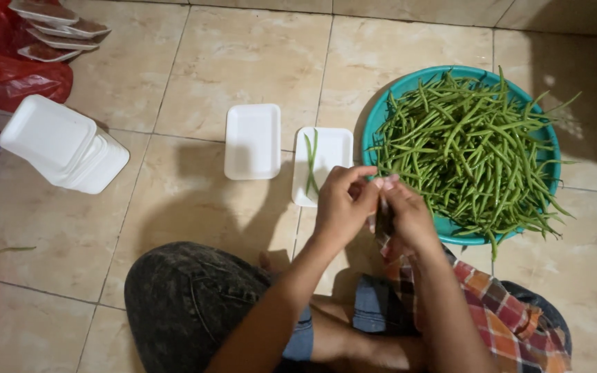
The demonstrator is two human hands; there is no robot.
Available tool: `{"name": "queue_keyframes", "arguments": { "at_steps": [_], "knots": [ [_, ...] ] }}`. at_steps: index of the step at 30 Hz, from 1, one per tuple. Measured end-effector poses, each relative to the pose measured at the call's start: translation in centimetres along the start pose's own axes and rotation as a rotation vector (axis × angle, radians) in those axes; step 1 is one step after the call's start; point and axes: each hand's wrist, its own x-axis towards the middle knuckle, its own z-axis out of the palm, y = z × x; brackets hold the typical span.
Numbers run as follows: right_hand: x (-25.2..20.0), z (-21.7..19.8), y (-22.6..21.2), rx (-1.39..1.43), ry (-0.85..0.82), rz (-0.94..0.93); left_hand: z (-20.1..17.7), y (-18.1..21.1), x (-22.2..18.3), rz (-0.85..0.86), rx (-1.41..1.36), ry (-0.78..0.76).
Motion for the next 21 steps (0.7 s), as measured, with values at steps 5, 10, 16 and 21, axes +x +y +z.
{"name": "queue_keyframes", "arguments": {
  "at_steps": [5, 10, 16, 21],
  "knots": [
    [1.2, 0.1, 2.2, -0.094, -0.147, -0.019, -0.8, -2.1, 1.0, -0.205, -0.062, -0.138],
    [1.5, 0.2, 4.2, -0.087, -0.251, -0.005, -2.3, -2.1, 2.4, -0.310, -0.196, -0.148],
    [1.3, 0.4, 2.1, -0.115, -0.276, -0.006, -3.4, -0.6, 1.9, -0.291, -0.262, -0.341],
    [2.1, 0.0, 3.0, -0.140, -0.330, -0.006, -1.8, -0.7, 1.8, -0.403, -0.403, -0.174]
  ]
}}
